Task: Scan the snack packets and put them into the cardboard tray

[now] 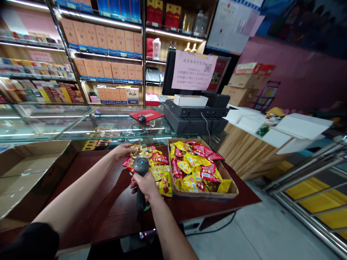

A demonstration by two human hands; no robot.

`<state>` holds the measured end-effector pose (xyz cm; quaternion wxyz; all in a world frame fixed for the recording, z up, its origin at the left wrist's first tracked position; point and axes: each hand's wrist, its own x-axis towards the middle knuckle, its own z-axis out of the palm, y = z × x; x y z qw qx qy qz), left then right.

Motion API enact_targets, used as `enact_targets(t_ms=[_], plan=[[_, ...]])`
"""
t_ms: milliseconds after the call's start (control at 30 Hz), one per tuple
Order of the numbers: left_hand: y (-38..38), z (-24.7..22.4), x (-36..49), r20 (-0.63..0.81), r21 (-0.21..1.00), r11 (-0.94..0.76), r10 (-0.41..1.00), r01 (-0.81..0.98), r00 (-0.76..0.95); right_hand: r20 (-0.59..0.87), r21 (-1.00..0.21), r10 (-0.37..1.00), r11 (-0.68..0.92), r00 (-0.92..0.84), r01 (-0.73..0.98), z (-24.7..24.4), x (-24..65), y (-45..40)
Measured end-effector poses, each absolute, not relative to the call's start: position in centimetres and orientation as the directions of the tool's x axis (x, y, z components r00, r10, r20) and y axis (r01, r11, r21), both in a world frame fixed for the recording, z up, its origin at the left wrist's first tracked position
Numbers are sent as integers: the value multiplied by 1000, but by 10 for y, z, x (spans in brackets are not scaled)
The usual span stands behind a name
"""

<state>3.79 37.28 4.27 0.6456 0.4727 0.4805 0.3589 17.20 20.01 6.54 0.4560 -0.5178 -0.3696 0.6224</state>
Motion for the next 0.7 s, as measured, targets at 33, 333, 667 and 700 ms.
enact_targets(t_ms=[33, 333, 667, 700], plan=[[373, 44, 38, -281, 956, 294, 918, -6, 281, -307, -933, 950, -311, -48, -182, 66, 172, 200], [368, 59, 43, -284, 957, 289, 912, 26, 295, -316, -930, 948, -318, -44, -184, 66, 174, 199], [365, 57, 44, -306, 944, 328, 894, -15, 327, -294, -938, 955, -296, -38, -180, 63, 174, 201], [364, 58, 44, -313, 942, 336, 891, -15, 328, -294, -938, 955, -296, -37, -179, 62, 174, 201]])
